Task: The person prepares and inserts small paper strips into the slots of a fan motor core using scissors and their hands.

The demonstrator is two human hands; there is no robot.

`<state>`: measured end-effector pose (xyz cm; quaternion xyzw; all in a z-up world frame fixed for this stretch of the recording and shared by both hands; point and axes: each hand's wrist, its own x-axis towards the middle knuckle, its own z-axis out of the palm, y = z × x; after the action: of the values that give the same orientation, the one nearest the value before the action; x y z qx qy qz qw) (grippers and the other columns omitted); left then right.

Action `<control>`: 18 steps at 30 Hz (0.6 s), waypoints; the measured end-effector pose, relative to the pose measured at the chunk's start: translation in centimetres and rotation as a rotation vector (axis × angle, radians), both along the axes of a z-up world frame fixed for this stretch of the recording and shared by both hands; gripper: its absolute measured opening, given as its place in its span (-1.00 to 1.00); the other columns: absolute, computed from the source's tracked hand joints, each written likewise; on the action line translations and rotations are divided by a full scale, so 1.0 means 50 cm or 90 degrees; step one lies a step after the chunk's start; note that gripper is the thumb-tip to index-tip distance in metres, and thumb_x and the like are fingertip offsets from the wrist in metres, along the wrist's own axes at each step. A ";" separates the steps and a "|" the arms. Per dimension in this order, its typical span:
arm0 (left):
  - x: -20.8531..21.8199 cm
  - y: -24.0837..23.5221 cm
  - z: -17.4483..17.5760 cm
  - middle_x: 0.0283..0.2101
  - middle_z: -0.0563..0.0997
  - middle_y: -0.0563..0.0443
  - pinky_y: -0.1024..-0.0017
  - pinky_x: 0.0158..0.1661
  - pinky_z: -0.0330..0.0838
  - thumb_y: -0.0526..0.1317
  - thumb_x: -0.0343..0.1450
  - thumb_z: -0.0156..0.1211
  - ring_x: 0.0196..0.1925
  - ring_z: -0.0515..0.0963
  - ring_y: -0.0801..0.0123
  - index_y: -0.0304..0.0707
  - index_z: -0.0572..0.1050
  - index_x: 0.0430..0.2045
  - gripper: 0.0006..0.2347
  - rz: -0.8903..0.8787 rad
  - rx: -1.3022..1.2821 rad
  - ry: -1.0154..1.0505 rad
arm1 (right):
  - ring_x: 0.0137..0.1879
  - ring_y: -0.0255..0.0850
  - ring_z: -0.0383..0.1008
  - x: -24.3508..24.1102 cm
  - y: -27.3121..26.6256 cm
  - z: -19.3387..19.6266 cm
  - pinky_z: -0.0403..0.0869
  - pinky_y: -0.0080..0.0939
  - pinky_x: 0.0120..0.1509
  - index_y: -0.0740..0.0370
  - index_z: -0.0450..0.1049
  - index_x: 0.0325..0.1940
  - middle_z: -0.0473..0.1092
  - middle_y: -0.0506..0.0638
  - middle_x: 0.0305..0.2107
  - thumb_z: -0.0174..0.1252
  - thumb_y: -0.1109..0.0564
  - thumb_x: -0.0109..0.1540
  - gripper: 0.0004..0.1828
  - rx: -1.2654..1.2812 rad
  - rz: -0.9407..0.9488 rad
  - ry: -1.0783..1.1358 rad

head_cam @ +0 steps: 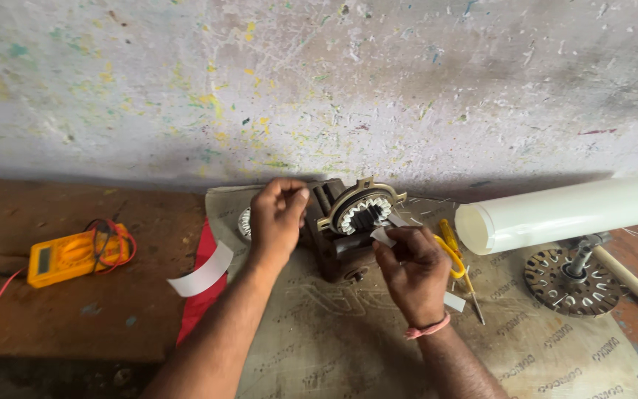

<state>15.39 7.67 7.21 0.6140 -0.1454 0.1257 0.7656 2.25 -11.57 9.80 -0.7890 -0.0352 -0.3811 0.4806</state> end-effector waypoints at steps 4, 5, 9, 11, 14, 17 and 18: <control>0.099 -0.032 -0.009 -0.25 0.68 -0.05 0.53 -0.24 0.62 -0.30 0.39 0.42 -0.27 0.65 0.51 -0.46 0.59 -0.19 -0.79 -0.304 -0.032 -0.002 | -0.41 -0.31 0.48 0.011 0.022 -0.003 0.45 -0.31 -0.30 0.34 0.58 -0.22 0.47 0.02 -0.46 0.40 0.26 0.08 -0.78 -0.036 -0.081 0.029; 0.110 -0.043 -0.011 -0.24 0.69 -0.06 0.49 -0.25 0.63 -0.30 0.33 0.40 -0.29 0.66 0.49 -0.42 0.59 -0.14 -0.74 -0.427 -0.048 0.099 | -0.42 -0.30 0.48 0.013 0.025 -0.003 0.44 -0.29 -0.32 0.33 0.58 -0.23 0.47 0.02 -0.47 0.40 0.24 0.08 -0.79 -0.042 -0.099 0.026; 0.124 -0.103 -0.022 -0.18 0.68 -0.08 0.51 -0.24 0.58 -0.30 0.37 0.35 -0.26 0.64 0.51 -0.46 0.59 -0.03 -0.69 -0.693 -0.094 0.207 | -0.46 -0.28 0.46 0.025 0.038 0.000 0.42 -0.26 -0.34 0.32 0.58 -0.29 0.45 0.03 -0.51 0.40 0.24 0.08 -0.83 -0.072 -0.146 0.013; 0.131 -0.096 -0.025 -0.20 0.69 -0.08 0.51 -0.24 0.59 -0.32 0.38 0.31 -0.28 0.65 0.50 -0.47 0.60 -0.07 -0.73 -0.719 -0.089 0.215 | -0.46 -0.29 0.48 0.027 0.044 -0.002 0.43 -0.27 -0.35 0.32 0.57 -0.28 0.46 0.03 -0.50 0.38 0.24 0.09 -0.83 -0.056 -0.151 0.024; 0.121 -0.094 -0.028 -0.27 0.69 -0.05 0.52 -0.27 0.59 -0.34 0.37 0.25 -0.33 0.64 0.51 -0.46 0.60 -0.16 -0.79 -0.701 -0.083 0.218 | -0.46 -0.31 0.50 0.026 0.047 -0.005 0.44 -0.31 -0.37 0.33 0.56 -0.28 0.48 0.01 -0.50 0.36 0.24 0.10 -0.84 -0.016 -0.147 0.050; 0.118 -0.095 -0.027 -0.33 0.67 -0.01 0.53 -0.33 0.56 -0.37 0.37 0.23 -0.37 0.62 0.53 -0.44 0.60 -0.25 -0.85 -0.666 -0.074 0.210 | -0.44 -0.35 0.51 0.033 0.045 -0.012 0.44 -0.35 -0.36 0.34 0.56 -0.29 0.50 0.00 -0.49 0.35 0.26 0.11 -0.86 -0.010 -0.151 0.053; 0.119 -0.097 -0.026 -0.35 0.66 0.01 0.53 -0.36 0.54 -0.38 0.37 0.24 -0.39 0.60 0.53 -0.44 0.59 -0.29 -0.89 -0.665 -0.063 0.200 | -0.42 -0.36 0.50 0.035 0.044 -0.013 0.43 -0.37 -0.33 0.35 0.57 -0.29 0.50 0.00 -0.49 0.35 0.27 0.12 -0.88 -0.025 -0.153 0.035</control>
<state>21.35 2.84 5.91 0.4345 -0.3089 -0.3577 0.7667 4.02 -9.37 9.15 -0.8069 0.0655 -0.4138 0.4165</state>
